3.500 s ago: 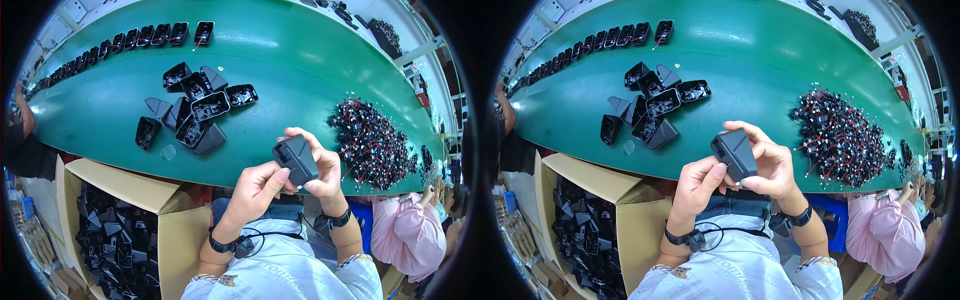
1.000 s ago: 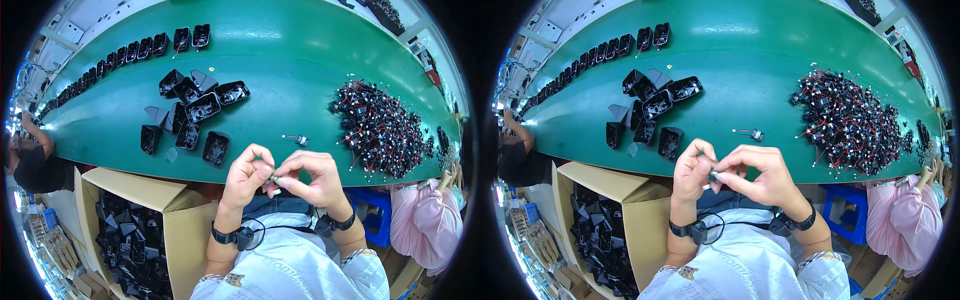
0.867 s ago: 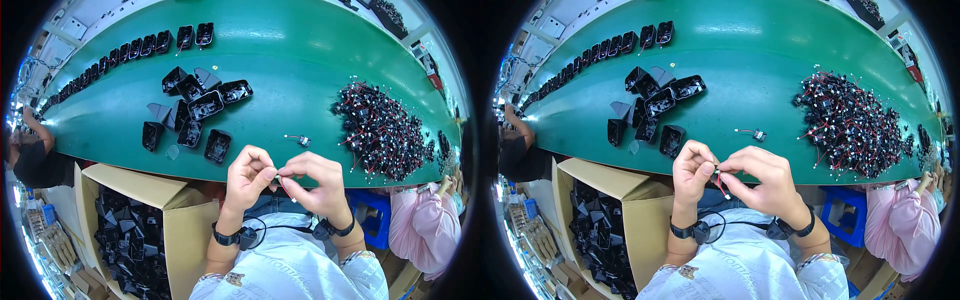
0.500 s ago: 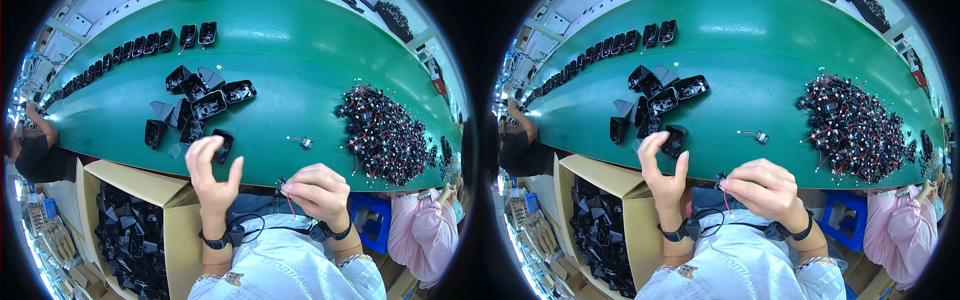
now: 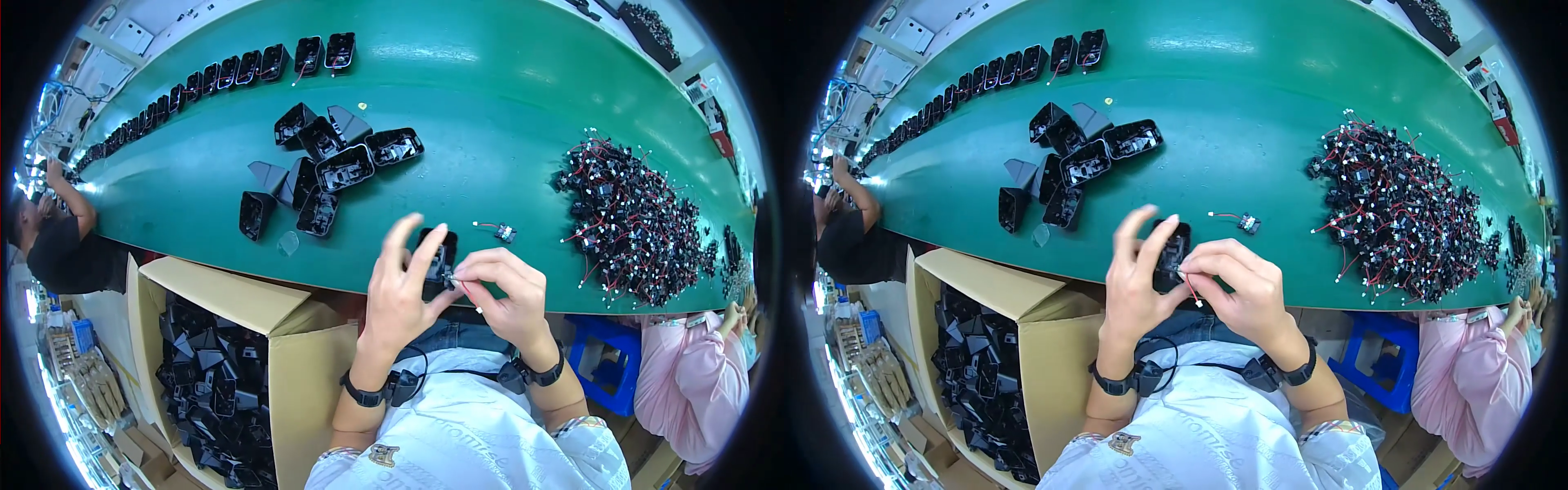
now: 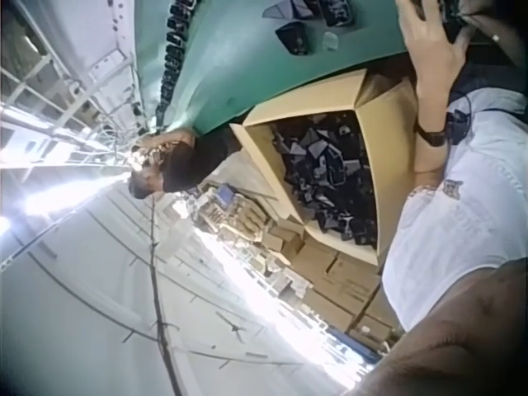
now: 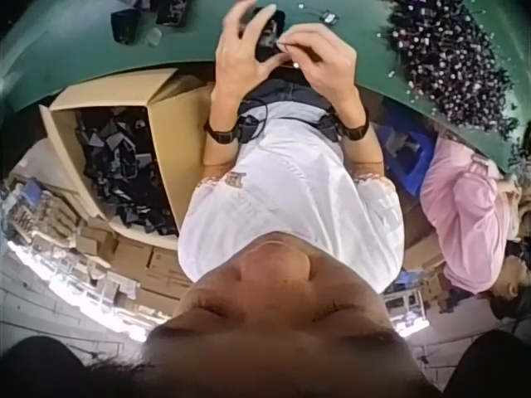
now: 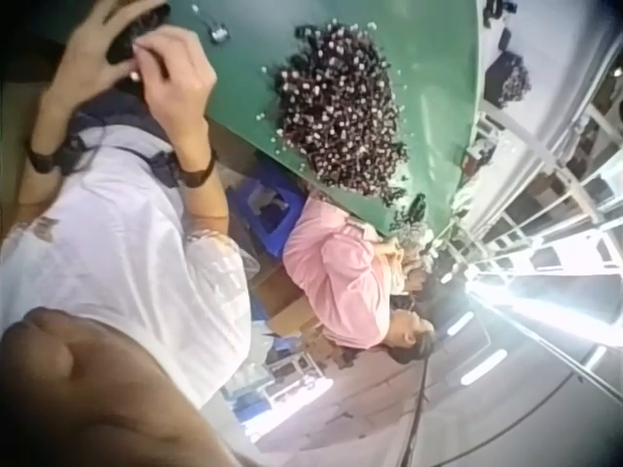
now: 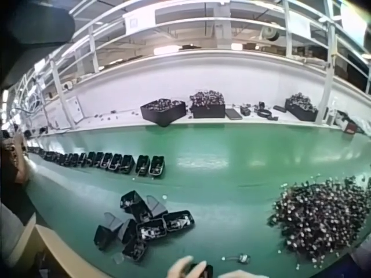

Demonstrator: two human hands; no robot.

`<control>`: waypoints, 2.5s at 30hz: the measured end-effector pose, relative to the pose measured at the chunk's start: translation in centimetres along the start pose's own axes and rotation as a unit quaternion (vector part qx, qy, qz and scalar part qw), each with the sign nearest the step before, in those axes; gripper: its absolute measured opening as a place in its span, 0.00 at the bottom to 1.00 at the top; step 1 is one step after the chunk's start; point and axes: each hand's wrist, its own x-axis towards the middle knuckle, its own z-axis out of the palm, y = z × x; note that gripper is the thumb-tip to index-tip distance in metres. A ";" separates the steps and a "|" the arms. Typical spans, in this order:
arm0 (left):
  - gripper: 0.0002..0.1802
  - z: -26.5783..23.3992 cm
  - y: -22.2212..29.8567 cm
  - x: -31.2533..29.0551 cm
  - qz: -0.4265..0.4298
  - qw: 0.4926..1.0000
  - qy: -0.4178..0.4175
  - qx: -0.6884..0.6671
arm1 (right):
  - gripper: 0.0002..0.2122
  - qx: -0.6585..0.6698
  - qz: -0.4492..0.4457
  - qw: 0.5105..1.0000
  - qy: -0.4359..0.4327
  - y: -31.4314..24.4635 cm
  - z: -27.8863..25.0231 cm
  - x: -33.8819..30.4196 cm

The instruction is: The person picks up a black plastic housing and a small circuit board with wires, inserts the board into the housing by hand, and places the assembled unit onto the green workbench.

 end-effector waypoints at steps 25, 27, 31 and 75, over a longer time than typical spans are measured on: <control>0.51 -0.7 -0.3 -0.2 0.006 0.938 -0.113 -0.328 | 0.13 -0.063 -0.098 0.988 -0.099 -2.4 -3.4 1.0; 0.50 -0.9 -0.1 -0.1 0.001 0.939 -0.113 -0.325 | 0.13 -0.075 -0.125 0.975 -0.166 -2.4 -3.8 1.7; 0.47 -0.8 0.3 0.1 -0.006 0.941 -0.070 -0.332 | 0.12 -0.020 -0.089 0.989 -0.120 -1.7 -2.7 1.6; 0.46 1.2 2.5 2.0 0.020 0.984 0.126 -0.127 | 0.14 0.513 0.312 0.799 -0.026 1.6 -1.6 -1.2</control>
